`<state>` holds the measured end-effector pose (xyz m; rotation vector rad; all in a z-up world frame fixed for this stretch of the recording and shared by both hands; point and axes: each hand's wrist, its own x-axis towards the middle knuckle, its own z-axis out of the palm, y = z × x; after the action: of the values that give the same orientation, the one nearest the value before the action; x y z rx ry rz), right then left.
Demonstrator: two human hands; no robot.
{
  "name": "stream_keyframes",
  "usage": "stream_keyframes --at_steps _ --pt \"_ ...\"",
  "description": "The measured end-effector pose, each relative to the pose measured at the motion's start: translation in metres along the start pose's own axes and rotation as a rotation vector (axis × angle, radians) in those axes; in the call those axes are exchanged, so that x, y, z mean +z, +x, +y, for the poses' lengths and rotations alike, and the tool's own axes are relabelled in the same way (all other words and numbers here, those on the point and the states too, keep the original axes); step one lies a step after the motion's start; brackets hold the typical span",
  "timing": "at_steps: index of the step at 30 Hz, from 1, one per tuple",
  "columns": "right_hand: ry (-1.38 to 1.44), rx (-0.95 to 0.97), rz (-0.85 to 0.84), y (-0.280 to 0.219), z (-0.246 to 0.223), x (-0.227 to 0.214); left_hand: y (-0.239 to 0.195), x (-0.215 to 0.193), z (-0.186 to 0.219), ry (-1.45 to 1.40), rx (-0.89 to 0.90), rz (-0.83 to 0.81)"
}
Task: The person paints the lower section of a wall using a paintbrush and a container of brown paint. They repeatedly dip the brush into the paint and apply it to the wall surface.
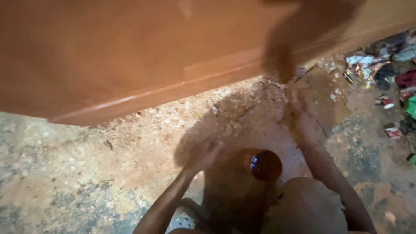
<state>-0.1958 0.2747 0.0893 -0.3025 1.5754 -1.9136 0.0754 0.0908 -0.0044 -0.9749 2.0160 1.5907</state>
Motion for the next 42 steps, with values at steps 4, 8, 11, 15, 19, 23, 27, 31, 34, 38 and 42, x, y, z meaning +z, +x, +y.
stream_keyframes --at_steps 4,8,11,15,19,23,27,31,34,38,42 --pt "0.013 -0.027 0.124 0.001 -0.008 -0.041 -0.002 0.052 0.027 0.130 0.566 0.059" --pt "-0.427 0.114 0.001 0.000 -0.003 -0.022 -0.006 0.074 0.045 0.280 0.533 -0.044" --pt "-0.752 -0.532 -0.291 0.004 0.015 0.016 -0.015 0.083 0.058 0.228 0.625 -0.005" --pt "-0.098 0.183 -0.356 -0.002 0.023 0.037 -0.027 0.078 0.071 0.396 0.454 0.042" --pt "-0.231 0.140 -0.296 -0.014 0.000 0.014 -0.005 0.063 0.071 0.470 0.335 0.133" --pt "-0.536 0.017 -0.341 -0.029 -0.038 -0.010 0.042 0.041 0.045 0.198 0.527 0.311" --pt "-1.119 0.109 -0.481 -0.041 -0.071 -0.008 0.070 0.022 0.008 0.132 0.371 0.159" --pt "-1.507 0.269 -0.589 -0.026 -0.108 0.020 0.075 -0.019 0.004 0.026 0.465 0.137" --pt "-1.425 -0.123 -0.780 -0.012 -0.120 0.051 0.042 -0.051 0.017 0.077 0.721 0.242" --pt "-1.425 -0.119 -0.856 0.012 -0.110 0.085 -0.019 -0.124 0.052 0.003 0.257 0.283" --pt "-1.152 -0.029 -0.710 0.012 -0.098 0.080 -0.095 -0.198 0.084 -0.012 0.531 0.625"
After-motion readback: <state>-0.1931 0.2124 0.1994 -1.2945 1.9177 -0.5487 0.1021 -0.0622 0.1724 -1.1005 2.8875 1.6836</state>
